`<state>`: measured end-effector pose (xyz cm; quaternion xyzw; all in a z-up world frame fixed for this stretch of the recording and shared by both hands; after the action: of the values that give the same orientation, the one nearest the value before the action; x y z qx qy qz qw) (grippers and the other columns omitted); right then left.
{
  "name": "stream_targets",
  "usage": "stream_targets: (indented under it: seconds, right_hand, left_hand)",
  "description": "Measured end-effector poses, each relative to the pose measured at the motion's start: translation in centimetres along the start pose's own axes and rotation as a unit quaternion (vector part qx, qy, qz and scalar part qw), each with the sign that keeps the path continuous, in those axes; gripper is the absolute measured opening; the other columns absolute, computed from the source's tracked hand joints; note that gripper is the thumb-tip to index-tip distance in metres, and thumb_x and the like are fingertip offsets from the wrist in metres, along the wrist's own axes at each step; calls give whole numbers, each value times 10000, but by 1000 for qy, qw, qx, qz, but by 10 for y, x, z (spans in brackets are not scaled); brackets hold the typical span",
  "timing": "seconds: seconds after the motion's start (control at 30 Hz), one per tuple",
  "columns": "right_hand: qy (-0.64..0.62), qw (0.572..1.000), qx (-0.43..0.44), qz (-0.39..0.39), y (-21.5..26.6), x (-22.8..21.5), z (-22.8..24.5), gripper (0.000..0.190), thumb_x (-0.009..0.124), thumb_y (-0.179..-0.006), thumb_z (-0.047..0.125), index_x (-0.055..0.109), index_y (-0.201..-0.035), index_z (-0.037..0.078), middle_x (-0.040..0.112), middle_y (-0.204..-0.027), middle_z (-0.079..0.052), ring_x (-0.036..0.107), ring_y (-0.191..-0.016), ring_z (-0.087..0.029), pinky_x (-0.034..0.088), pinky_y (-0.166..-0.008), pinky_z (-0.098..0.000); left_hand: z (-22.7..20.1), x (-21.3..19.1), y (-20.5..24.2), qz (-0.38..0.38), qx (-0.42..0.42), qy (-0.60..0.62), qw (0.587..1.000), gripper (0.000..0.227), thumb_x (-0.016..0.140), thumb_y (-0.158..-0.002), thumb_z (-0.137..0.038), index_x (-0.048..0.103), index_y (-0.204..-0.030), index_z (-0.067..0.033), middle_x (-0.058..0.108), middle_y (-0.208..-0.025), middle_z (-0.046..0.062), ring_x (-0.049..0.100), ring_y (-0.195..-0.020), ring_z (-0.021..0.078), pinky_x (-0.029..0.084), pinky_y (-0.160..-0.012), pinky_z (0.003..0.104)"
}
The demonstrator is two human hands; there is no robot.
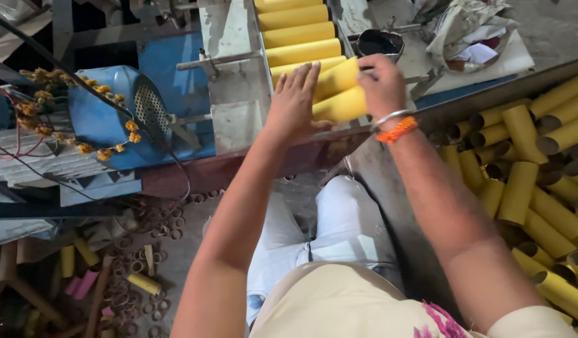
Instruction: The person repeatedly picks up yellow cylindrical objects from a metal tray and places them into a wire basket. The person handles the cylinders one at a time or in small groups, moving them from the tray to the basket.
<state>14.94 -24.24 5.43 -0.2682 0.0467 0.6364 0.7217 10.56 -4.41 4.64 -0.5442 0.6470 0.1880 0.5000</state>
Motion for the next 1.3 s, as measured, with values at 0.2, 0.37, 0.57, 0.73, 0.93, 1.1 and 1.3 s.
stream_targets:
  seconds: [0.2,0.37,0.57,0.73,0.93,1.1,1.3]
  right_hand:
    - [241,955,-172,9,10,-34,31,145,789,-873,105,762,-1015,96,744,-964,-128,698,-890,-301,548,-792,-422]
    - [199,979,45,-21,66,-158,-69,195,776,-890,150,755,-1078,105,723,-972,-135,694,-890,-251,559,-825,-379]
    - [201,944,262,0,200,-275,-244,252,758,-886,190,747,-1122,101,774,-1060,-99,732,-973,-214,559,-884,-370]
    - [375,865,330,50,277,-317,-331,368,785,-884,195,768,-1244,118,737,-1142,-158,689,-1044,-368,548,-905,-428]
    - [264,917,295,46,279,-274,-374,776,871,-792,211,499,-1451,37,551,-1398,-247,557,-1254,-468,449,-962,-450]
    - [133,886,425,-129,283,-243,-421,767,833,-782,171,486,-1458,65,583,-1385,-221,596,-1226,-390,493,-976,-411]
    - [14,838,442,-320,286,-243,-439,741,764,-796,78,476,-1479,99,602,-1363,-204,632,-1165,-335,537,-946,-381]
  left_hand:
    - [15,25,-17,123,-38,-100,987,1191,941,-514,-607,460,-1446,-42,526,-1456,146,454,-1403,300,234,-1200,577]
    - [-5,19,-11,142,-27,-148,978,1053,923,-566,-585,545,-1398,-64,560,-1420,136,495,-1381,319,267,-1192,585]
    - [-122,50,-10,50,134,43,989,815,859,-797,-484,559,-1426,-60,529,-1471,193,507,-1338,418,382,-1113,546]
    - [-221,103,0,123,204,219,946,727,833,-828,-437,578,-1401,-70,567,-1423,174,611,-1232,392,522,-1006,468]
    - [-243,154,-1,202,151,140,957,662,828,-789,-442,628,-1319,-100,673,-1223,113,683,-1027,342,556,-795,443]
    - [-238,155,3,175,144,88,970,580,810,-776,-415,657,-1242,-106,694,-1086,91,682,-976,341,551,-754,466]
    - [-236,157,1,220,108,56,968,481,777,-800,-403,683,-1178,-120,690,-977,87,681,-934,336,543,-740,473]
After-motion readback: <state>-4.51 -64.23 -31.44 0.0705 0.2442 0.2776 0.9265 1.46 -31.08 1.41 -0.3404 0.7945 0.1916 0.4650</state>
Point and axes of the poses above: each hand's wrist, its own y-axis away from the middle knuckle, its own x-axis out of the palm, z = x × y, the point moved 10 cm from there along -y, towards the middle knuckle
